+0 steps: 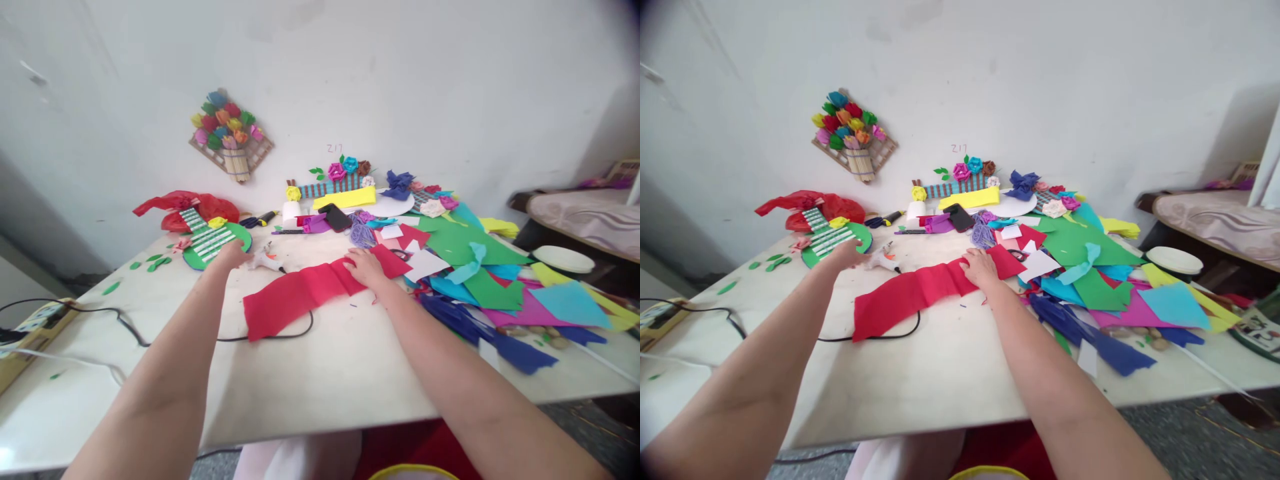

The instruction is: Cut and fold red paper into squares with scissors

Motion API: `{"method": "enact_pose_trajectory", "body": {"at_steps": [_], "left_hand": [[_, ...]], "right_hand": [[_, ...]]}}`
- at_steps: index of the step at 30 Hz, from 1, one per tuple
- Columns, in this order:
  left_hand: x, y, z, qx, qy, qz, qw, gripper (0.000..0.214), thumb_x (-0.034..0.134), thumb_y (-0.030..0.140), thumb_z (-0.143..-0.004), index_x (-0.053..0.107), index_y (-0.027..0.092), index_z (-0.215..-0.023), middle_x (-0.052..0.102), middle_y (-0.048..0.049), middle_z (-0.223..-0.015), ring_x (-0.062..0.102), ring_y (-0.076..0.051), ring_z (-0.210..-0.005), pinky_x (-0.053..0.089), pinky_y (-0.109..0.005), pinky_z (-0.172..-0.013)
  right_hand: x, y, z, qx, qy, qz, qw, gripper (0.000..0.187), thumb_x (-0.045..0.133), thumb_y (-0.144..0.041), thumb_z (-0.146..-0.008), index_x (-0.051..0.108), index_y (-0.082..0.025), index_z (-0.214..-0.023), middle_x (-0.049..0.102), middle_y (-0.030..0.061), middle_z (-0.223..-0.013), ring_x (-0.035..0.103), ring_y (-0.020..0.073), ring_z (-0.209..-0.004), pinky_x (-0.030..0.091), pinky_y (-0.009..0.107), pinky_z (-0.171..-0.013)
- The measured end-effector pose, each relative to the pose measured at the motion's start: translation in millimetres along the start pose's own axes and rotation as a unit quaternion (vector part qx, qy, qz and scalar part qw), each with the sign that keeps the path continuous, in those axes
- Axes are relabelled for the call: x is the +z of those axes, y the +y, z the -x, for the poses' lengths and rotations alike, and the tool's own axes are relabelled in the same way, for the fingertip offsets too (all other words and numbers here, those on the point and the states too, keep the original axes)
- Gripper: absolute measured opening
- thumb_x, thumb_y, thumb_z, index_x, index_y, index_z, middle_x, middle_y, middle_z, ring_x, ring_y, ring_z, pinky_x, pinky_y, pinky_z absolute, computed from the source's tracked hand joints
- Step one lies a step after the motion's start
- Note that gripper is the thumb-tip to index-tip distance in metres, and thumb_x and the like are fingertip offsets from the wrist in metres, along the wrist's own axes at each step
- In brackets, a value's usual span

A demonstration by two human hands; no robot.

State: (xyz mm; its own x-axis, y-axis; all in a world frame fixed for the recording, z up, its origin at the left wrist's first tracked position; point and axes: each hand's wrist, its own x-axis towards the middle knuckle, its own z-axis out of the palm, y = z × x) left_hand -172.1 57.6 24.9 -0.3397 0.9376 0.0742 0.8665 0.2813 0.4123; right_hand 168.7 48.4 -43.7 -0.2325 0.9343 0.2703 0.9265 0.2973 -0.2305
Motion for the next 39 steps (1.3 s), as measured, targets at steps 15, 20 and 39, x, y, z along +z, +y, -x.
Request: {"method": "enact_pose_trajectory", "body": {"at_steps": [15,20,39], "left_hand": [[65.0,63.3,44.6,0.244,-0.011,-0.054,0.968,0.041,0.039,0.040,-0.086,0.056,0.014,-0.114,0.065,-0.0108,-0.090,0.059,-0.022,-0.095,0.040,-0.030,-0.085],[60.7,39.1,43.0,0.274,-0.007,0.004,0.962,0.036,0.045,0.030,-0.082,0.055,0.016,-0.114,0.063,-0.0070,-0.083,0.059,-0.020,-0.083,0.043,-0.029,-0.080],[31.5,-2.0,48.6,0.300,-0.128,0.154,0.933,0.050,0.045,0.009,-0.056,0.060,0.019,-0.103,0.062,-0.0050,-0.090,0.057,-0.016,-0.083,0.044,-0.028,-0.084]], "right_hand": [[4.7,-19.5,0.8,-0.112,-0.076,0.007,0.991,0.047,0.030,-0.041,-0.092,0.047,-0.020,-0.131,0.039,0.0054,-0.141,0.034,0.0217,-0.128,0.024,0.038,-0.106],[4.2,-11.9,-0.5,-0.099,-0.062,0.035,0.993,0.045,0.032,-0.036,-0.092,0.047,-0.018,-0.130,0.039,0.0089,-0.140,0.034,0.0211,-0.129,0.022,0.038,-0.107],[8.0,15.6,-8.1,-0.084,-0.022,0.051,0.995,0.040,0.036,-0.020,-0.090,0.049,-0.011,-0.128,0.044,0.0138,-0.136,0.040,0.0205,-0.125,0.029,0.033,-0.104]]}}
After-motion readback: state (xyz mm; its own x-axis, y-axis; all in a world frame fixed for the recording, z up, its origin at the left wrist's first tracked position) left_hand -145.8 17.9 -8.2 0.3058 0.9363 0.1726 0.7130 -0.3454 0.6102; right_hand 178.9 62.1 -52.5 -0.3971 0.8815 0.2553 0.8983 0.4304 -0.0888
